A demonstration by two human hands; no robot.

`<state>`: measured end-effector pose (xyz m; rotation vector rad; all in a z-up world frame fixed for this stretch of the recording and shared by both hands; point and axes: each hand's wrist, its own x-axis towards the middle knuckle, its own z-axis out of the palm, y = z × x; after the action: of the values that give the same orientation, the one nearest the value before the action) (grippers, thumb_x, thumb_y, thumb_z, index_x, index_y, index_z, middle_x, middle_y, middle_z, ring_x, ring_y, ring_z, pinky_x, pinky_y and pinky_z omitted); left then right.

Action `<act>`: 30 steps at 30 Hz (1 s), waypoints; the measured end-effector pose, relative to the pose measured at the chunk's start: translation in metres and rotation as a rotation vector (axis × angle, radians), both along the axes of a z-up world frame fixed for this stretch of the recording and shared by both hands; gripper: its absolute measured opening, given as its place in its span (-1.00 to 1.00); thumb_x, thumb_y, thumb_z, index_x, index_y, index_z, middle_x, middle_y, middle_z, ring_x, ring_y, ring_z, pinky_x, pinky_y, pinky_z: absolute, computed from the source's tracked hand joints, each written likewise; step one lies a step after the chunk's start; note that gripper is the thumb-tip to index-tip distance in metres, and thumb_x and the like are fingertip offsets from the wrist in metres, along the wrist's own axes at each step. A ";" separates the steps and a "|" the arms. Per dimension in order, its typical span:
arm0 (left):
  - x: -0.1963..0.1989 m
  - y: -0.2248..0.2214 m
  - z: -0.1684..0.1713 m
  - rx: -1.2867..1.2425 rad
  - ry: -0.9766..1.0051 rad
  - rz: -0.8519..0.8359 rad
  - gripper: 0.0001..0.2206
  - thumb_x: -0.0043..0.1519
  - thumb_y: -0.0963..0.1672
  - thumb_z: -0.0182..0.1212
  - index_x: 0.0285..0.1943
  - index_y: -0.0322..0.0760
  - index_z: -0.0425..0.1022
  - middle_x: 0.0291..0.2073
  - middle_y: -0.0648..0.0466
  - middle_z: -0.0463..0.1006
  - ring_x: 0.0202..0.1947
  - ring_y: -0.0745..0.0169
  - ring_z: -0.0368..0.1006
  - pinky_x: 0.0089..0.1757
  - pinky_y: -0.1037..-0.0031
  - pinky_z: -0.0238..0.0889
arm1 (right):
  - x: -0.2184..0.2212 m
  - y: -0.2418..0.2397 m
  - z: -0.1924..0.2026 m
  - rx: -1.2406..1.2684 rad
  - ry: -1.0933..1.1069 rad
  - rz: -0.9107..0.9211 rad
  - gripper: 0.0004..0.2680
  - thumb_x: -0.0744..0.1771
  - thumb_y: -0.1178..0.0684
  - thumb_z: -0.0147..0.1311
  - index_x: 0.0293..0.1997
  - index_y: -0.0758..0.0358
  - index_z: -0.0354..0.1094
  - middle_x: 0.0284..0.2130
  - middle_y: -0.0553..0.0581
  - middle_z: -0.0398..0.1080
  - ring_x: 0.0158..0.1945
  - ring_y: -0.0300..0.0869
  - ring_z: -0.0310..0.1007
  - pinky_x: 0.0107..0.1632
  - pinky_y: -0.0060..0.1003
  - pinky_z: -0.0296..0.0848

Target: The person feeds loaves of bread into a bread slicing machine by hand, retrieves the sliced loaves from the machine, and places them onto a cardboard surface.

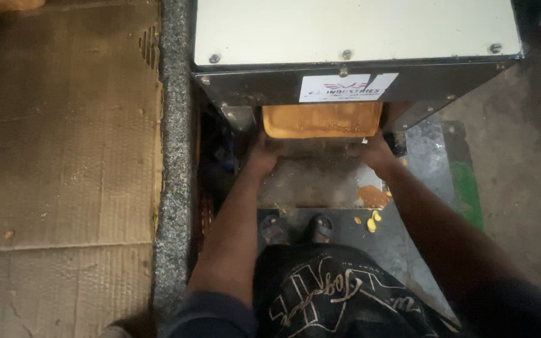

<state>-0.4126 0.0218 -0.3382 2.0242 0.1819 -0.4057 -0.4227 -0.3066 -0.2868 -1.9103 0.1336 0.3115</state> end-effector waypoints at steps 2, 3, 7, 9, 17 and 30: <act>0.005 -0.005 -0.001 -0.244 -0.054 0.026 -0.38 0.23 -0.02 0.29 0.47 -0.24 0.19 0.25 -0.08 0.45 0.23 0.00 0.40 0.17 0.24 0.31 | 0.001 -0.002 0.003 0.069 0.000 0.018 -0.55 0.34 0.15 0.20 0.38 0.30 0.09 0.22 0.23 0.27 0.21 -0.10 0.31 0.14 -0.18 0.39; 0.009 -0.007 -0.003 -0.380 -0.078 0.034 -0.37 0.22 -0.02 0.31 0.47 -0.25 0.19 0.25 -0.07 0.44 0.22 0.01 0.39 0.17 0.25 0.31 | 0.004 -0.001 0.001 0.071 0.000 0.020 -0.55 0.34 0.15 0.20 0.38 0.30 0.09 0.22 0.23 0.27 0.21 -0.10 0.31 0.14 -0.18 0.39; 0.020 -0.019 -0.015 -0.736 -0.173 0.061 -0.33 0.20 0.00 0.35 0.46 -0.31 0.21 0.25 -0.05 0.41 0.21 0.05 0.38 0.15 0.27 0.32 | 0.008 -0.006 -0.011 0.365 -0.179 0.136 -0.67 0.34 0.15 0.20 0.25 0.32 0.32 0.10 0.13 0.39 0.14 -0.16 0.38 0.12 -0.21 0.43; 0.026 -0.023 -0.013 -0.432 -0.328 0.078 -0.23 0.08 0.02 0.45 0.42 -0.29 0.13 0.23 -0.04 0.36 0.18 0.07 0.36 0.11 0.28 0.36 | 0.008 -0.006 -0.010 0.478 -0.219 0.161 -0.65 0.32 0.16 0.21 0.25 0.29 0.31 0.10 0.07 0.39 0.14 -0.19 0.37 0.14 -0.22 0.43; 0.002 -0.020 0.050 -0.333 -0.315 0.082 -0.32 0.16 0.13 0.37 0.35 -0.31 0.37 0.15 -0.07 0.55 0.16 0.05 0.48 0.12 0.27 0.35 | 0.002 0.013 0.017 0.249 -0.033 0.016 -0.63 0.29 0.12 0.29 0.21 0.24 0.27 0.03 0.09 0.41 0.12 -0.13 0.42 0.08 -0.21 0.53; -0.005 -0.016 0.078 -0.339 -0.094 0.041 -0.31 0.16 0.11 0.34 0.40 -0.24 0.27 0.22 -0.06 0.47 0.27 0.01 0.36 0.18 0.20 0.25 | 0.005 0.003 -0.002 0.185 -0.019 0.005 -0.55 0.33 -0.05 0.22 0.33 0.28 0.16 0.16 0.22 0.33 0.24 -0.02 0.31 0.20 -0.03 0.36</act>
<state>-0.4179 0.0056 -0.2607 1.6990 0.0892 -0.2929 -0.4178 -0.3032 -0.2885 -1.7304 0.0844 0.2987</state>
